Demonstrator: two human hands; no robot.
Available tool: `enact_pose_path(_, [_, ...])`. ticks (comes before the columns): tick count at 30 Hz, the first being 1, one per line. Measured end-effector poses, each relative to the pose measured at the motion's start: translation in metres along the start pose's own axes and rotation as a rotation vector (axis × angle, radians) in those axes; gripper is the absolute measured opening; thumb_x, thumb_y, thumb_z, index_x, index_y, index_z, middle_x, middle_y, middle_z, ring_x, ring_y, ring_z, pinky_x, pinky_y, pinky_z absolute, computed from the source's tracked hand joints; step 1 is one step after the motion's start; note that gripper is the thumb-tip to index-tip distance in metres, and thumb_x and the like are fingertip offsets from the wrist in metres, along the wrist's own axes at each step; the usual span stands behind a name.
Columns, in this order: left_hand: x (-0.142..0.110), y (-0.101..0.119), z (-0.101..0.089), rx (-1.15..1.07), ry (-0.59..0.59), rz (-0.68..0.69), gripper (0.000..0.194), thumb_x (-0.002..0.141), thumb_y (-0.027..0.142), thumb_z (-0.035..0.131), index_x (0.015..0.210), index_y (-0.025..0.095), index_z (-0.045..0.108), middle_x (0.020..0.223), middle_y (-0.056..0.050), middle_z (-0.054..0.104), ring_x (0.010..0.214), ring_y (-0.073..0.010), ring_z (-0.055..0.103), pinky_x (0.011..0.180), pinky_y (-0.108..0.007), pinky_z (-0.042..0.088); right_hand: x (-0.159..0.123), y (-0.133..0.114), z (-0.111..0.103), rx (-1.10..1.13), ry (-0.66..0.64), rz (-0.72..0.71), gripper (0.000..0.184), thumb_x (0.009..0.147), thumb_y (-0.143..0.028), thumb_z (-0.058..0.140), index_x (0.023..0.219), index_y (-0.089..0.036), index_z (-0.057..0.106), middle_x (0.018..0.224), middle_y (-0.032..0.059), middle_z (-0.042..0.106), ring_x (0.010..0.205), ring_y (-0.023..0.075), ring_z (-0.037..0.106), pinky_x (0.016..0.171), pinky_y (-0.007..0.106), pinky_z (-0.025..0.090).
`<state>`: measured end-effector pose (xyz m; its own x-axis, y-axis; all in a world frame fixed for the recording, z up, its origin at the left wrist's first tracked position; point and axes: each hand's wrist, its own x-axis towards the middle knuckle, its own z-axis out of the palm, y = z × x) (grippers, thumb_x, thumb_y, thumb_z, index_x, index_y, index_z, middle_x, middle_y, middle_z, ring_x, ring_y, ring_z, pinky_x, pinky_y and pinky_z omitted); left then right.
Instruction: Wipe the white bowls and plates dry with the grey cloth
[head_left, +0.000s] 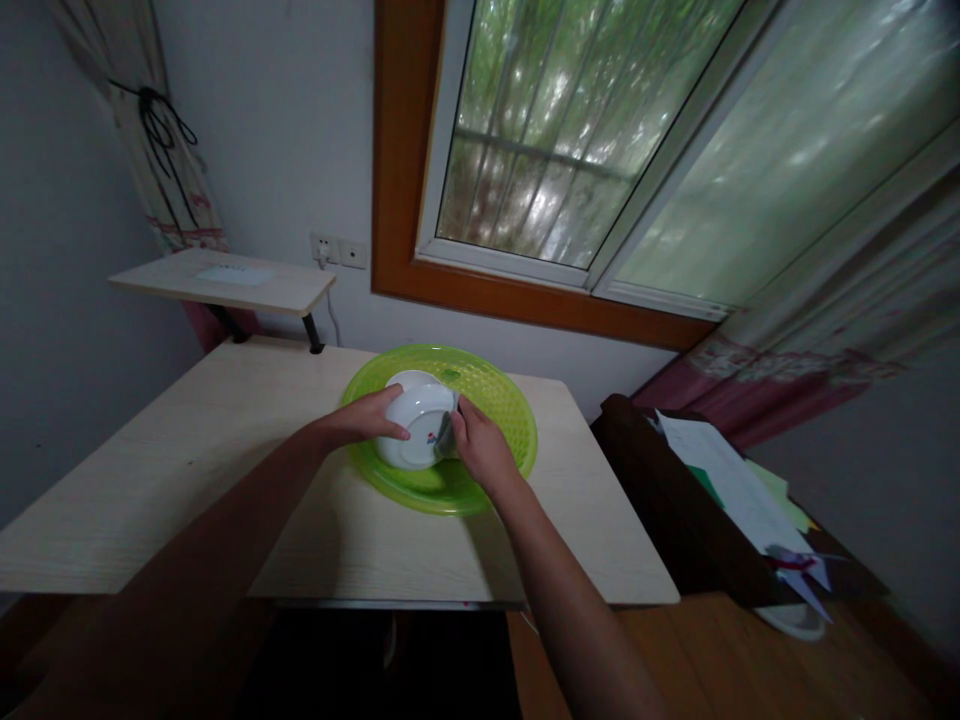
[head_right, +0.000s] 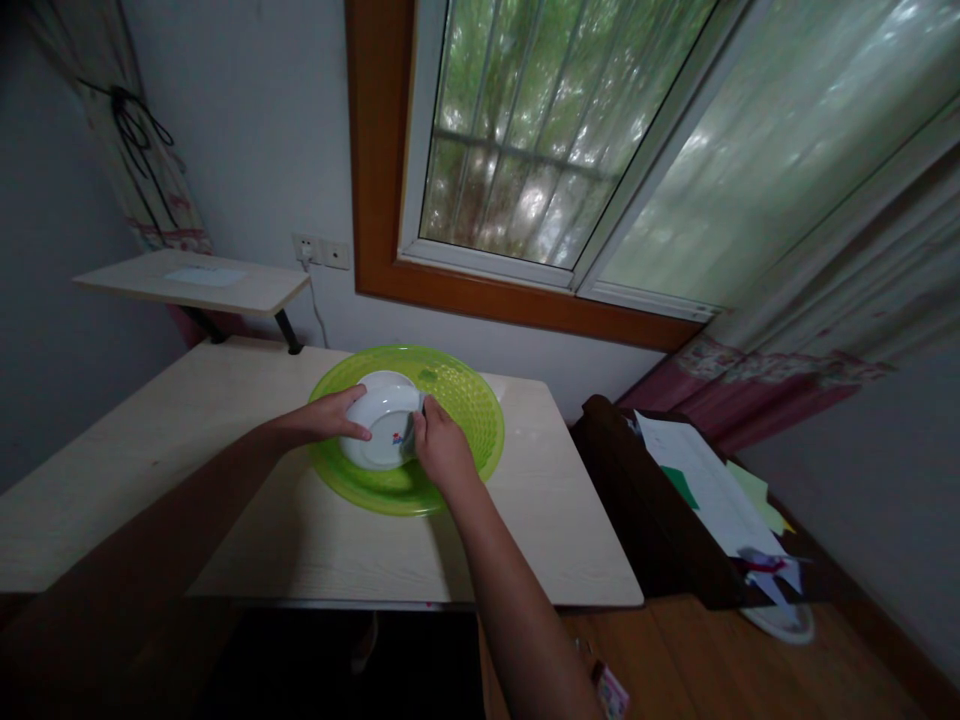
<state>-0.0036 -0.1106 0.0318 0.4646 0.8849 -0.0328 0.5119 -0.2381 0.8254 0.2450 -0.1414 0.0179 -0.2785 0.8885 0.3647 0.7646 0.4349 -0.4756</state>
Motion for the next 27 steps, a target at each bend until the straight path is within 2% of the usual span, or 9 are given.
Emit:
enact_pose_path(3, [0.0, -0.002, 0.0, -0.007, -0.003, 0.003, 0.065, 0.06, 0.051, 0.078, 0.109, 0.018, 0.052, 0.107, -0.006, 0.065, 0.101, -0.027, 0.061, 0.082, -0.034, 0.049, -0.002, -0.004, 0.0, -0.012, 0.016, -0.086, 0.051, 0.104, -0.034, 0.034, 0.146, -0.008, 0.047, 0.15, 0.0208, 0.049, 0.14, 0.0283, 0.048, 0.117, 0.048, 0.04])
enact_pose_path(9, [0.002, -0.005, 0.0, 0.042, -0.006, -0.002, 0.063, 0.059, 0.051, 0.078, 0.104, 0.018, 0.05, 0.101, -0.004, 0.063, 0.094, -0.0243, 0.059, 0.075, -0.031, 0.046, -0.005, -0.015, 0.001, -0.063, -0.019, -0.407, 0.054, 0.103, -0.025, 0.038, 0.154, -0.01, 0.034, 0.162, 0.0151, 0.03, 0.154, 0.0254, 0.02, 0.124, 0.05, 0.029])
enact_pose_path(14, [0.004, -0.01, 0.002, 0.015, -0.004, 0.02, 0.061, 0.061, 0.049, 0.078, 0.104, 0.018, 0.05, 0.097, -0.003, 0.062, 0.092, -0.0223, 0.058, 0.075, -0.03, 0.046, -0.004, -0.022, -0.001, -0.092, -0.086, -0.555, 0.058, 0.101, -0.023, 0.042, 0.157, -0.017, 0.028, 0.165, 0.0095, 0.026, 0.155, 0.024, 0.014, 0.125, 0.053, 0.025])
enact_pose_path(16, [0.005, -0.011, 0.002, 0.012, 0.005, 0.032, 0.061, 0.06, 0.049, 0.078, 0.106, 0.019, 0.05, 0.098, -0.002, 0.062, 0.093, -0.0226, 0.058, 0.076, -0.03, 0.046, -0.004, -0.022, -0.001, -0.079, -0.077, -0.545, 0.058, 0.102, -0.024, 0.042, 0.157, -0.018, 0.028, 0.165, 0.0093, 0.026, 0.155, 0.0235, 0.015, 0.125, 0.052, 0.026])
enact_pose_path(19, [0.004, -0.009, 0.001, 0.016, 0.01, 0.016, 0.061, 0.06, 0.049, 0.079, 0.105, 0.019, 0.051, 0.098, -0.003, 0.063, 0.093, -0.0237, 0.059, 0.076, -0.031, 0.046, -0.004, -0.018, 0.001, -0.051, -0.032, -0.452, 0.056, 0.103, -0.029, 0.042, 0.156, -0.016, 0.032, 0.163, 0.012, 0.03, 0.154, 0.0236, 0.02, 0.125, 0.049, 0.028])
enact_pose_path(23, [0.001, -0.002, 0.0, -0.003, 0.01, -0.02, 0.06, 0.06, 0.049, 0.078, 0.103, 0.018, 0.051, 0.098, -0.003, 0.063, 0.093, -0.0248, 0.06, 0.077, -0.032, 0.047, -0.002, -0.011, 0.002, -0.058, 0.021, -0.222, 0.054, 0.104, -0.035, 0.04, 0.151, -0.009, 0.041, 0.157, 0.0183, 0.039, 0.147, 0.0264, 0.037, 0.121, 0.046, 0.035])
enact_pose_path(27, [-0.001, 0.0, 0.001, -0.039, 0.01, -0.016, 0.062, 0.059, 0.049, 0.078, 0.105, 0.018, 0.051, 0.099, -0.003, 0.063, 0.095, -0.0257, 0.06, 0.078, -0.033, 0.048, -0.002, -0.009, 0.0, -0.083, 0.012, -0.023, 0.049, 0.105, -0.035, 0.035, 0.146, -0.011, 0.048, 0.148, 0.0185, 0.052, 0.136, 0.0278, 0.053, 0.114, 0.046, 0.044])
